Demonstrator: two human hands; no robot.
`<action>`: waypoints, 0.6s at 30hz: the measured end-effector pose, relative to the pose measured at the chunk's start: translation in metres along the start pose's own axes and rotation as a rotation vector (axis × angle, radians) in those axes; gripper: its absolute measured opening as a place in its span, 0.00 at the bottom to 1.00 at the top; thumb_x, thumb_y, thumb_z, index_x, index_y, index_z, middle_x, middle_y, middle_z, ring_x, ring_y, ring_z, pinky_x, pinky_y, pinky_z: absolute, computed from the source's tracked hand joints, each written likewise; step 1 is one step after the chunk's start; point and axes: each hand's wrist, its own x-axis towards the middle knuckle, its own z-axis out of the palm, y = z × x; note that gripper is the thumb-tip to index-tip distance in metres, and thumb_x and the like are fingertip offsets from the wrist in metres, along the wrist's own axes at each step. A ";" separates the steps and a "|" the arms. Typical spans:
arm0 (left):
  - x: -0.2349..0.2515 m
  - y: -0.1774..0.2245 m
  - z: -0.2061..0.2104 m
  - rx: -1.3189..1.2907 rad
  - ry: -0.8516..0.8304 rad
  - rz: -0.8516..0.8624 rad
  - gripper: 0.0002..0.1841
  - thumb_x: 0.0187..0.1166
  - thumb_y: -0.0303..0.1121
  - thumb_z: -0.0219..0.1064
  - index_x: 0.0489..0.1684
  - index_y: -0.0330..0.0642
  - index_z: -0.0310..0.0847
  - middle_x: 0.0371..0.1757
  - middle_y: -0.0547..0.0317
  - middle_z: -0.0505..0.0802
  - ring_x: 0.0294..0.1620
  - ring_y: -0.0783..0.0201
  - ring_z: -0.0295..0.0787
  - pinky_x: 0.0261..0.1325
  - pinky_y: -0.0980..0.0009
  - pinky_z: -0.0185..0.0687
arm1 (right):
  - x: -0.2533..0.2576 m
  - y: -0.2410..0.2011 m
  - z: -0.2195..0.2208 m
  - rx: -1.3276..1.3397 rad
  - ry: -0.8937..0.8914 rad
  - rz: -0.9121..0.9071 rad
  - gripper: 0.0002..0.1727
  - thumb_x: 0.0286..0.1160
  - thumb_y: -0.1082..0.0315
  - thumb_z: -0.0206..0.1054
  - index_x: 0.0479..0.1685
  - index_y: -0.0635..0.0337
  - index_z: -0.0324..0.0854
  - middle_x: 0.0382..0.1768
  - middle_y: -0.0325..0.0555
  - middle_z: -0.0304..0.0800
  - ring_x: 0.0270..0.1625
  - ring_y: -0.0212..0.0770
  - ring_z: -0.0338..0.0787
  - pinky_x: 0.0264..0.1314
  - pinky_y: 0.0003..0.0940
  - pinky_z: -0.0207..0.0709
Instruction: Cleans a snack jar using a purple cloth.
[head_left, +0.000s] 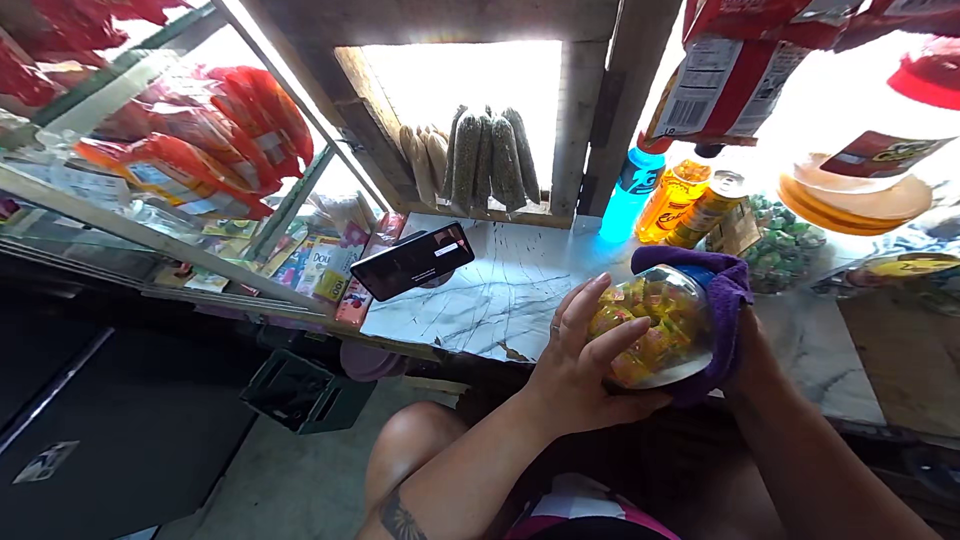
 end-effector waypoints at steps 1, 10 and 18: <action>0.000 -0.001 0.000 -0.023 0.004 0.005 0.44 0.69 0.62 0.74 0.86 0.65 0.57 0.93 0.50 0.55 0.93 0.50 0.49 0.89 0.50 0.56 | 0.000 0.001 0.000 -0.017 -0.004 -0.012 0.13 0.89 0.48 0.52 0.47 0.42 0.78 0.34 0.15 0.90 0.41 0.14 0.89 0.49 0.15 0.84; 0.002 -0.004 0.007 -0.349 0.080 -0.105 0.35 0.84 0.67 0.47 0.92 0.75 0.47 0.96 0.67 0.47 0.96 0.57 0.41 0.94 0.52 0.45 | -0.009 0.005 -0.002 -0.167 0.017 -0.148 0.07 0.88 0.55 0.55 0.48 0.37 0.78 0.37 0.07 0.89 0.45 0.08 0.86 0.53 0.12 0.81; 0.008 -0.001 0.001 -0.958 0.043 -0.784 0.59 0.66 0.82 0.46 0.96 0.56 0.30 0.87 0.60 0.69 0.81 0.68 0.72 0.81 0.61 0.72 | 0.003 0.016 -0.013 -0.337 -0.094 -0.590 0.35 0.73 0.40 0.70 0.79 0.40 0.67 0.69 0.12 0.80 0.71 0.15 0.78 0.75 0.20 0.74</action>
